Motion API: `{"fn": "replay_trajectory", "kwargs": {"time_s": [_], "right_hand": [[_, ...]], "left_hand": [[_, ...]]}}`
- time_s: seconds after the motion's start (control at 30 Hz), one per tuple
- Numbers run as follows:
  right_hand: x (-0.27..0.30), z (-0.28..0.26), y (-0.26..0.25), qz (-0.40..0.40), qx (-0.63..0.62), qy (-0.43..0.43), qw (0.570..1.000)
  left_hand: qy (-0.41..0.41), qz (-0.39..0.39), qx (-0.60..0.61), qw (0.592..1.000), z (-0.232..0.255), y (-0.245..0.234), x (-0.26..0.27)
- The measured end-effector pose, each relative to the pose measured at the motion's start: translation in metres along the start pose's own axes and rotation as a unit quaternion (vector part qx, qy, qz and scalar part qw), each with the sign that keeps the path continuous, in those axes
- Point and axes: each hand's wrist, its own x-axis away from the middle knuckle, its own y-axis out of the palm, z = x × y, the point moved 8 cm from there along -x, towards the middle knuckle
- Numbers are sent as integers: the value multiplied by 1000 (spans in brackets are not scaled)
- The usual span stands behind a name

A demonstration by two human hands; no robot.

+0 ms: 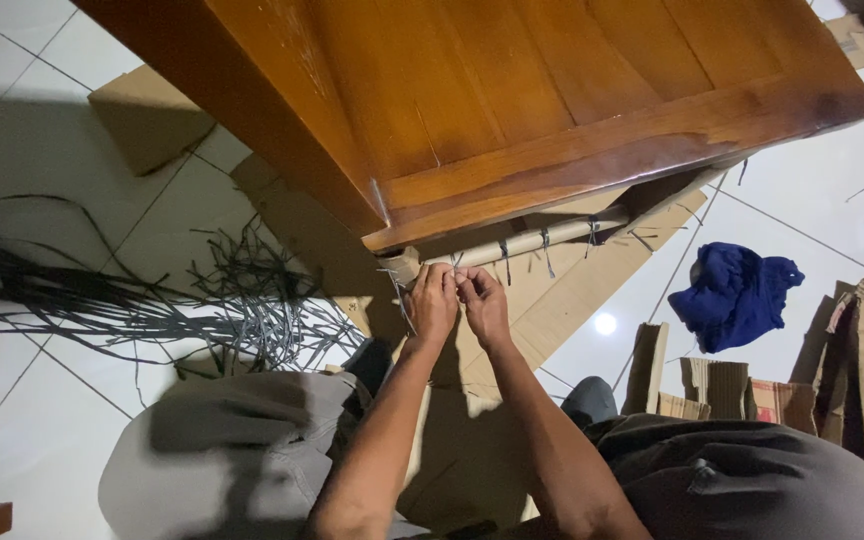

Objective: Wrapping wooden table legs with cardboard and securing them with plastic ties

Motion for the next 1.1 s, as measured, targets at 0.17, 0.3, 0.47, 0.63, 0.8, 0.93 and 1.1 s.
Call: {"fn": "replay_trajectory", "kwargs": {"time_s": [0.17,0.3,0.47,0.63,0.8,0.93,1.1], "right_hand": [[5,-5,-4,28,1,4,1000],[8,-9,-7,51,12,12,999],[8,-3,-11,65,30,9,997],[13,-12,-9,59,57,-2,997],[12,-10,-9,70,84,-11,994],[15,-9,-10,75,106,-11,991],[18,-18,-11,83,183,-59,978]], "left_hand": [[-7,-5,-30,1000,5,0,-1],[20,-13,-81,996,5,4,-6],[7,-25,-114,993,14,-4,-6],[-16,-37,-118,992,-7,16,-9],[-18,-28,-77,996,-11,19,-14],[-21,-14,-86,996,-14,23,-13],[-49,-37,-84,995,-10,18,-15]]}}
